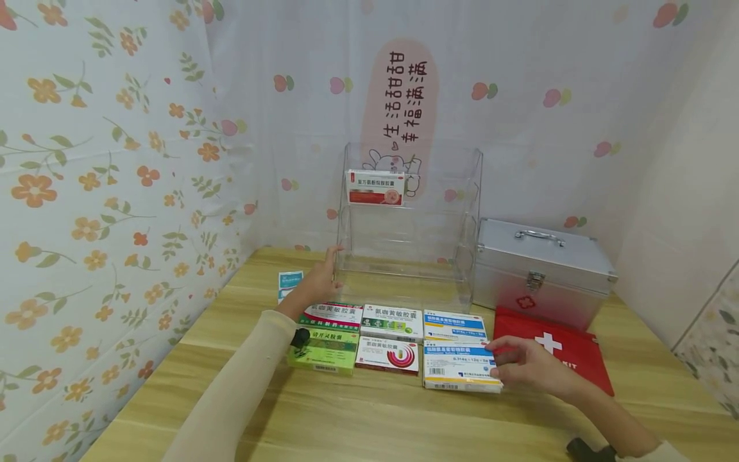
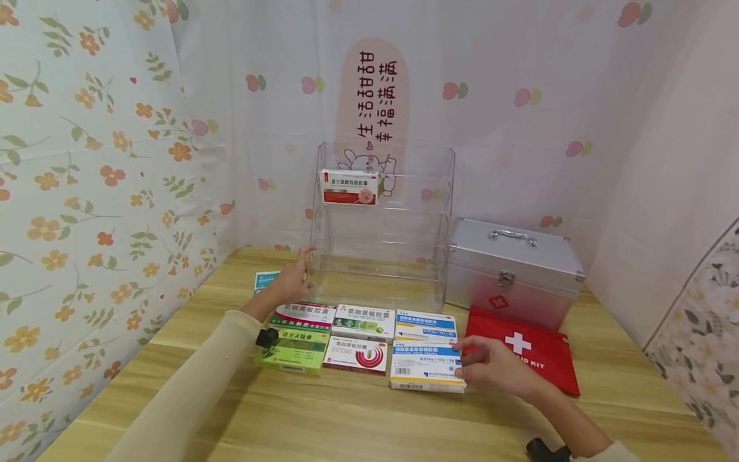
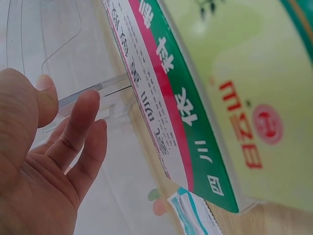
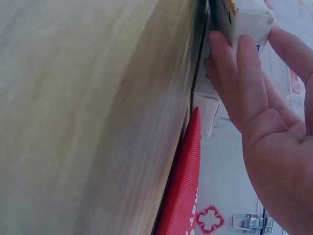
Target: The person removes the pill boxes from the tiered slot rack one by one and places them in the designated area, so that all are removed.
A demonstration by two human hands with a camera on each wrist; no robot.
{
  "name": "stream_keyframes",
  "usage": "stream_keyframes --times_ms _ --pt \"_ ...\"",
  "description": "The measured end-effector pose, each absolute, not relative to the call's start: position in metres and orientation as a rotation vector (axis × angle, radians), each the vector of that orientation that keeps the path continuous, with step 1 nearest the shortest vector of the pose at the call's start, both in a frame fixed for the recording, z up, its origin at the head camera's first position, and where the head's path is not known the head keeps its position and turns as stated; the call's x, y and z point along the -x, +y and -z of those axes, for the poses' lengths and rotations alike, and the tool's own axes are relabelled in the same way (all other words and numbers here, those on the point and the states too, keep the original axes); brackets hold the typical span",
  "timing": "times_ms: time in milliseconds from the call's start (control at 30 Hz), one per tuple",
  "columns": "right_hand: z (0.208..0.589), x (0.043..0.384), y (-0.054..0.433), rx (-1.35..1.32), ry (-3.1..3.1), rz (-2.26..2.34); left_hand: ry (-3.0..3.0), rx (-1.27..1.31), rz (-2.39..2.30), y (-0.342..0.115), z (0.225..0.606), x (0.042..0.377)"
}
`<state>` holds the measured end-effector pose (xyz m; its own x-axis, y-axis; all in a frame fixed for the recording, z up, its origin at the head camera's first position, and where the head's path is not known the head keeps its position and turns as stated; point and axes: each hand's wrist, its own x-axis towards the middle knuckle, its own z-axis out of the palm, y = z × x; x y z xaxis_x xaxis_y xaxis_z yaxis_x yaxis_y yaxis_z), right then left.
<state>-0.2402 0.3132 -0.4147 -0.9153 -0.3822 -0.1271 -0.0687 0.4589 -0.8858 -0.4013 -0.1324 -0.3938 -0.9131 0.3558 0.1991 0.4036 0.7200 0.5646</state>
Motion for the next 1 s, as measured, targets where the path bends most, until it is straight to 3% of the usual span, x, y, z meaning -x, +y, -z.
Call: stream_keyframes --times_ms 1000 --pt "0.409 0.239 0.301 0.296 2.494 1.269 -2.849 0.591 0.942 -0.131 0.396 0.402"
